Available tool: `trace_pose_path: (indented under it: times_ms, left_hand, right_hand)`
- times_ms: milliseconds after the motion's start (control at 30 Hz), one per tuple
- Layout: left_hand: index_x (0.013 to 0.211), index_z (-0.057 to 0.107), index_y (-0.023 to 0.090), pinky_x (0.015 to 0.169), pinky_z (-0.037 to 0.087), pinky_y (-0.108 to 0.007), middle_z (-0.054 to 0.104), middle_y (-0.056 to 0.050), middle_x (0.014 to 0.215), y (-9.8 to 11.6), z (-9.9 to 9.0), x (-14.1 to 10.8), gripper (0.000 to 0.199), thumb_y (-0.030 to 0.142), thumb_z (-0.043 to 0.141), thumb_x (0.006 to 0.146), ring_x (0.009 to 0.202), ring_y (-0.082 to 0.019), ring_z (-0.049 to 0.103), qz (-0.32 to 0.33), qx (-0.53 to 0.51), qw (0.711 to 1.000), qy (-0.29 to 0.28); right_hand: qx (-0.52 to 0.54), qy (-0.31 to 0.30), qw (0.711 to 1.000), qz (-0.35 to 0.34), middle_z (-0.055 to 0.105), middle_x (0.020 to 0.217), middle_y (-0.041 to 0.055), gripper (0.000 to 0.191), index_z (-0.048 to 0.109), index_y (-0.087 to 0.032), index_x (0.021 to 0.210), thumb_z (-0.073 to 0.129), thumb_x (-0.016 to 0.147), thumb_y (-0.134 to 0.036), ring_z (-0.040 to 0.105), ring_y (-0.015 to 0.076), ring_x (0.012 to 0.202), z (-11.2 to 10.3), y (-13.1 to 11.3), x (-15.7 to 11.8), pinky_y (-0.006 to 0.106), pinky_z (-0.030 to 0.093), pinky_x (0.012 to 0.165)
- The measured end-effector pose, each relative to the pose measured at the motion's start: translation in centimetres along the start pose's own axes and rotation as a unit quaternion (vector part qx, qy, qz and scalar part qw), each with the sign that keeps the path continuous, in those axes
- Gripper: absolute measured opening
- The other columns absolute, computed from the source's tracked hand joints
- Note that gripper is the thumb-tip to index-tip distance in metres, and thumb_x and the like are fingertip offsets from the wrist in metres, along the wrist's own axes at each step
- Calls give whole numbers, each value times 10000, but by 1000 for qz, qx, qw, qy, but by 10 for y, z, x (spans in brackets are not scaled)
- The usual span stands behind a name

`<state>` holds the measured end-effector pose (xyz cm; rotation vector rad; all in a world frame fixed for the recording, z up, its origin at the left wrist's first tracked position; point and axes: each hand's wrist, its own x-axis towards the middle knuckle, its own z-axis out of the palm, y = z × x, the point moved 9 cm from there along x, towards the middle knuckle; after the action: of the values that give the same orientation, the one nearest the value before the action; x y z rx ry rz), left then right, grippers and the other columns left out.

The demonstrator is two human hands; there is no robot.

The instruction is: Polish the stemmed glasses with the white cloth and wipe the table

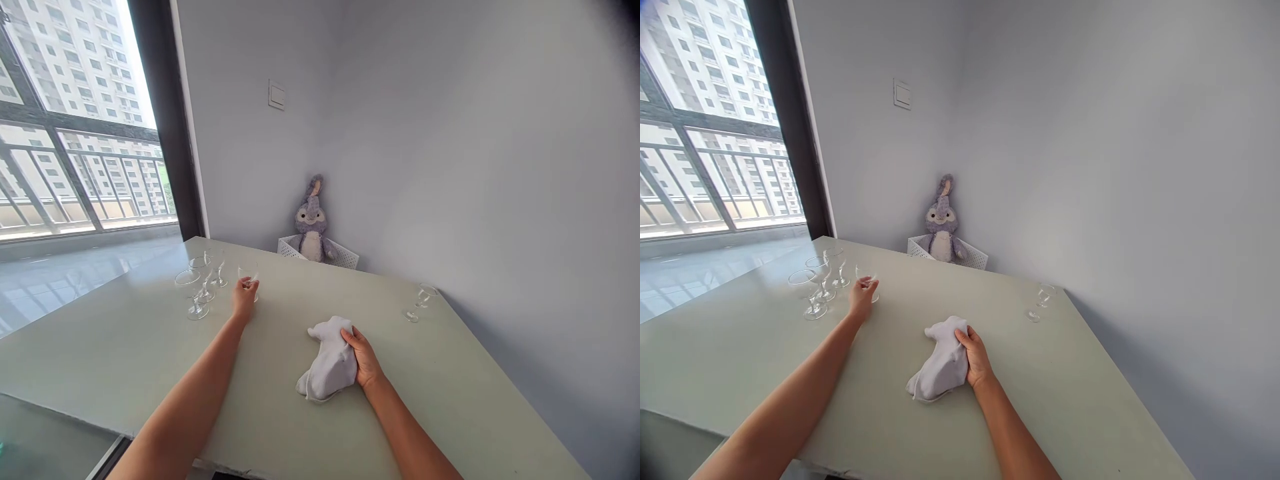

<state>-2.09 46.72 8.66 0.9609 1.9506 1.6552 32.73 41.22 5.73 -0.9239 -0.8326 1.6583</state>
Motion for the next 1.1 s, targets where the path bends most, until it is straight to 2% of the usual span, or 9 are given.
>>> trace_pose_path:
  times_ms: [167,300,367,433,567,667,833,967,1100]
  left_hand:
    - [802,549,221,601,342,-250,562,7,659,29,37,-54,182,376,579,711,640,-159,534,80,89,990,-80]
    - [962,488,216,597,344,-248,597,-8,691,58,75,-113,208,362,401,842,670,-171,575,247,260,920,-160]
    - [1040,455,192,612,363,-258,622,-29,738,66,86,-134,249,342,360,866,717,-182,588,305,301,887,-169]
    - [1098,431,175,651,386,-269,641,-53,826,71,94,-149,274,311,350,875,793,-189,591,354,316,863,-173]
    - [1125,435,170,732,409,-281,624,-83,984,76,101,-165,280,261,364,871,898,-191,568,407,324,834,-182]
    - [1095,458,180,698,417,-290,627,-61,900,77,101,-172,254,227,385,856,842,-191,563,420,342,818,-193]
    - [1092,477,170,739,398,-333,607,-56,837,92,104,-202,269,153,422,829,816,-198,524,525,346,748,-213]
    - [1158,463,198,858,341,-382,602,-81,983,107,99,-213,327,129,397,845,929,-206,500,600,309,713,-188]
    - [1180,473,239,782,364,-352,617,-54,845,105,102,-211,319,234,405,869,793,-177,524,612,277,694,-258]
  right_hand:
    - [27,96,992,-72,609,669,-33,332,565,-217,851,727,582,-326,561,147,571,-22,-17,1,253,443,524]
    - [15,197,959,-202,599,773,-18,321,565,-217,877,708,616,-339,552,131,647,-34,-54,-22,234,447,562]
    - [-21,198,945,-260,587,811,-5,298,574,-204,906,676,668,-353,540,124,695,-25,-70,-37,224,442,593]
    - [-72,139,949,-273,565,772,-7,264,581,-195,921,634,722,-360,517,110,675,-2,-74,-45,212,430,591]
    - [-152,-61,972,-169,536,698,2,325,561,-191,1043,496,819,-418,495,108,583,54,-47,-48,218,424,505]
    - [-176,-134,970,-102,553,672,5,422,473,-202,1173,459,830,-447,528,130,542,69,-28,-47,262,463,496]
    - [-180,-83,979,-36,519,603,-15,357,576,-170,942,611,718,-446,526,137,510,45,-12,-30,276,485,442]
    - [-78,-24,997,6,545,648,-2,337,591,-167,884,651,684,-432,523,134,551,21,-10,-18,237,452,414]
    - [-36,-43,998,41,563,656,-5,341,608,-171,885,681,659,-416,514,121,547,12,-14,-12,237,432,453]
